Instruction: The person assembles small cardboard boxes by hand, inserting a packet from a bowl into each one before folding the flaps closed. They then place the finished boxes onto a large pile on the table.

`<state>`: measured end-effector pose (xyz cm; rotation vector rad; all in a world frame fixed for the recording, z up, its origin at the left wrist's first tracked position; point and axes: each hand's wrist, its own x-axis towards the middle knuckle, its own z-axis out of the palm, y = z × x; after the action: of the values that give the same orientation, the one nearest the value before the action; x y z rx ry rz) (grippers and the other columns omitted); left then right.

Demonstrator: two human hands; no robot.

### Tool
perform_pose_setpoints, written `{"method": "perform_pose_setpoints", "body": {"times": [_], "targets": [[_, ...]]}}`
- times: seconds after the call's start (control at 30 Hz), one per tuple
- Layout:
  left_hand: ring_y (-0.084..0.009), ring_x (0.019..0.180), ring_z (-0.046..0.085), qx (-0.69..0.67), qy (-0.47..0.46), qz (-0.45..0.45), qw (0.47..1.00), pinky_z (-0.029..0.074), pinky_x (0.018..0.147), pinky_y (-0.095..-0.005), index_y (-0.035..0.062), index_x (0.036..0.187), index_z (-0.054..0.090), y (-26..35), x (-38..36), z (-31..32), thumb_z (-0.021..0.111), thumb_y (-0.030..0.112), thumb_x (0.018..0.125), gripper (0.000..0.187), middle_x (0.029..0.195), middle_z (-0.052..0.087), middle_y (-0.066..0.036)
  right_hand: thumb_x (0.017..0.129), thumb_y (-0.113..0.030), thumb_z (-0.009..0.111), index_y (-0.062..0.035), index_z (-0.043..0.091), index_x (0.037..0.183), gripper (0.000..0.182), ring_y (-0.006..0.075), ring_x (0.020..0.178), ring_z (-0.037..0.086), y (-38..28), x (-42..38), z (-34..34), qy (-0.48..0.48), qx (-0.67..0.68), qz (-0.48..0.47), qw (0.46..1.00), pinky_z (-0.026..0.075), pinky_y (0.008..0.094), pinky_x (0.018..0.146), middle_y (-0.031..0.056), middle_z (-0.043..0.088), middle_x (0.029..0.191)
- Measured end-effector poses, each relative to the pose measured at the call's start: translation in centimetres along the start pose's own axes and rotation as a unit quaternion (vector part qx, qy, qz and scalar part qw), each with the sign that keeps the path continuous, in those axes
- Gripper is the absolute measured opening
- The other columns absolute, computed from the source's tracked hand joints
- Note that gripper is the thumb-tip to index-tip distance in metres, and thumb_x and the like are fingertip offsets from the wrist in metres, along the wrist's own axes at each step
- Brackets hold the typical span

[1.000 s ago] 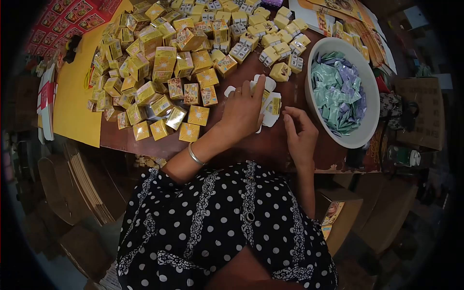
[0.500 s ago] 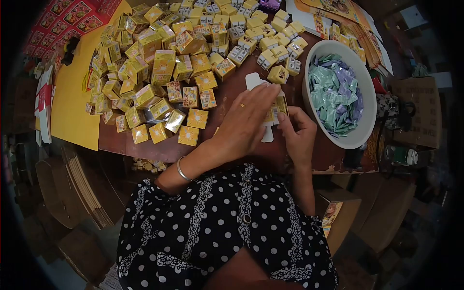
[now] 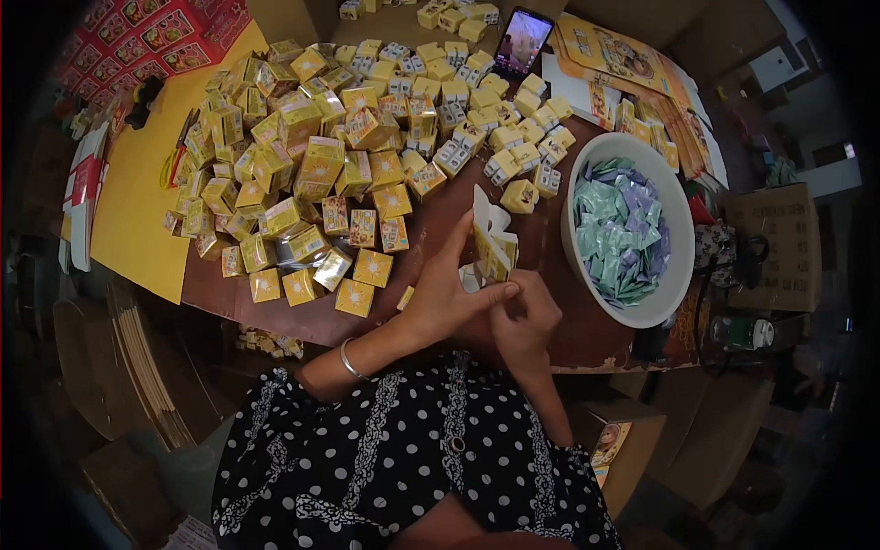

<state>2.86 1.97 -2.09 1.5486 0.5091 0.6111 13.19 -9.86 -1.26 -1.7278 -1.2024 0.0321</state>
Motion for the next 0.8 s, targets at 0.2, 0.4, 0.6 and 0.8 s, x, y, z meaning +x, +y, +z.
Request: {"method": "perform_pose_setpoints", "body": {"times": [0.2,0.4,0.6,0.8], "targets": [[-0.0256,0.125,0.06,-0.016,-0.039,-0.016,0.999,0.045,0.108,-0.0372,-0.0063,0.151,0.033,0.6,-0.2,-2.5,0.086,0.029,0.081,0.094,0.136,0.06,-0.02,0.085,-0.007,0.075,0.0016,0.052,0.139,0.06,0.0214,0.107,0.064,-0.3,1.6,-4.2,-0.112,0.228,0.115,0.96,0.054,0.0337,0.09,0.0149,0.061,0.13],[-0.0224,0.113,0.066,-0.037,-0.098,-0.057,0.993,0.052,0.098,-0.0341,-0.002,0.14,0.051,2.8,-0.4,-2.9,0.085,0.018,0.082,0.071,0.128,0.065,-0.015,0.086,-0.019,0.079,-0.0025,0.053,0.141,0.063,0.0228,0.111,0.061,-0.2,3.1,-4.9,-0.172,0.151,0.02,0.973,0.054,0.0348,0.091,0.016,0.06,0.127],[-0.0269,0.111,0.067,0.095,-0.095,0.046,0.99,0.054,0.096,-0.0353,0.001,0.14,0.052,3.0,-0.7,-3.2,0.089,0.019,0.077,0.075,0.119,0.065,-0.015,0.083,-0.01,0.08,-0.0021,0.06,0.128,0.05,0.0185,0.101,0.062,-0.2,3.4,-4.8,-0.219,0.119,0.022,0.968,0.051,0.0286,0.086,0.0106,0.057,0.118],[-0.0283,0.12,0.063,-0.01,-0.054,0.003,0.999,0.057,0.095,-0.0373,0.0087,0.145,0.048,3.7,-1.2,-2.3,0.085,0.016,0.08,0.076,0.126,0.061,-0.016,0.08,-0.009,0.08,-0.0043,0.064,0.122,0.045,0.0256,0.103,0.066,-0.3,3.2,-4.0,-0.153,0.113,0.062,0.98,0.052,0.0328,0.09,0.0135,0.066,0.113]]}}
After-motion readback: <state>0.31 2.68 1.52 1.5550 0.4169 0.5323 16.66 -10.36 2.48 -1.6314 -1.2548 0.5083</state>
